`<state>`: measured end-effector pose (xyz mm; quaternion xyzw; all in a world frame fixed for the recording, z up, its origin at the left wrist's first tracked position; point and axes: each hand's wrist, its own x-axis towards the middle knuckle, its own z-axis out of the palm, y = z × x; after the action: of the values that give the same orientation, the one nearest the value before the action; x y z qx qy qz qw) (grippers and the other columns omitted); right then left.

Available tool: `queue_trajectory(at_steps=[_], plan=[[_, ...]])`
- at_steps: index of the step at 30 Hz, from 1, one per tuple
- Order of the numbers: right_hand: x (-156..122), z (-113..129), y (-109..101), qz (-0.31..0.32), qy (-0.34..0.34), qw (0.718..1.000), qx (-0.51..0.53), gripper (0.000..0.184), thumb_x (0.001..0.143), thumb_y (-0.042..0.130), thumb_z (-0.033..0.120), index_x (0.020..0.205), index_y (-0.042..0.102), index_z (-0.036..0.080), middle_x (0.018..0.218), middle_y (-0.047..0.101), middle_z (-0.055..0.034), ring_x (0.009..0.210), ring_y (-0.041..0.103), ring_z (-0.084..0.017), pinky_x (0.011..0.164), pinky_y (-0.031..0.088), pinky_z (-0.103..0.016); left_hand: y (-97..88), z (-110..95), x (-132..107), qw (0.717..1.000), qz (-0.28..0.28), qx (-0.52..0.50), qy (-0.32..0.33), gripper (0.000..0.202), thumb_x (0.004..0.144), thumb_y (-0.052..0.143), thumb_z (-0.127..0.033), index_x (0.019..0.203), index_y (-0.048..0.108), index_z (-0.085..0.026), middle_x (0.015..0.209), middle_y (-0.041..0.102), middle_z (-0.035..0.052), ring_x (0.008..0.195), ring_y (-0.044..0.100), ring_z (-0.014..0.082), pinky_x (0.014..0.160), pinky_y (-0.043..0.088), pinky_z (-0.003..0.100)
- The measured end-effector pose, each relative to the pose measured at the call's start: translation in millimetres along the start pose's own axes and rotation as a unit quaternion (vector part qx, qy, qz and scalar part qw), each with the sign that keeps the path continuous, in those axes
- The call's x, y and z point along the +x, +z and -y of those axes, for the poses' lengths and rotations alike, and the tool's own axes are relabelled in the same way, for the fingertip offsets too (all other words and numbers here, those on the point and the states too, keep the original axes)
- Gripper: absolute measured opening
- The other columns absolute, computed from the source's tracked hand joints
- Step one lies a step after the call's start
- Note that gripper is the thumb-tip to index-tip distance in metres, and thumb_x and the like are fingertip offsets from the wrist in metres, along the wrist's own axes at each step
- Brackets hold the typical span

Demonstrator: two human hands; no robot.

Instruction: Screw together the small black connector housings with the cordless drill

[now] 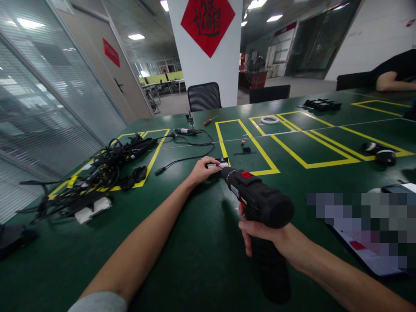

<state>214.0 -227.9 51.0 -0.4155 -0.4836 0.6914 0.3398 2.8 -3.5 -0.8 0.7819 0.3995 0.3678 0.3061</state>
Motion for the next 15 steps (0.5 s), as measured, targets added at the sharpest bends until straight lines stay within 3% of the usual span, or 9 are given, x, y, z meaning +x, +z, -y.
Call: queue_trajectory(at_steps=[11,15], plan=[[-1.5,7.1,5.0,-0.002,0.004,1.0,0.001,0.035,0.083,0.067,0.051,0.091,0.062,0.018,0.06,0.066,0.0008,0.059,0.061,-0.016,0.068,0.042,-0.034,1.5,1.1,-0.2,1.0,-0.001,-0.014,0.005,0.026,0.073,0.074,-0.033,0.094,0.074,-0.017,0.104,0.068,0.0083,0.101,0.062,0.0219,0.092,0.048,0.036],[-1.4,6.5,4.7,0.003,0.007,1.0,-0.006,0.036,0.082,0.066,0.053,0.075,0.061,0.018,0.059,0.066,-0.0014,0.058,0.059,-0.016,0.067,0.042,-0.034,0.9,1.9,0.1,1.0,0.003,-0.015,0.003,0.027,0.073,0.073,-0.033,0.094,0.075,-0.018,0.105,0.068,0.0078,0.101,0.062,0.0217,0.094,0.047,0.036]])
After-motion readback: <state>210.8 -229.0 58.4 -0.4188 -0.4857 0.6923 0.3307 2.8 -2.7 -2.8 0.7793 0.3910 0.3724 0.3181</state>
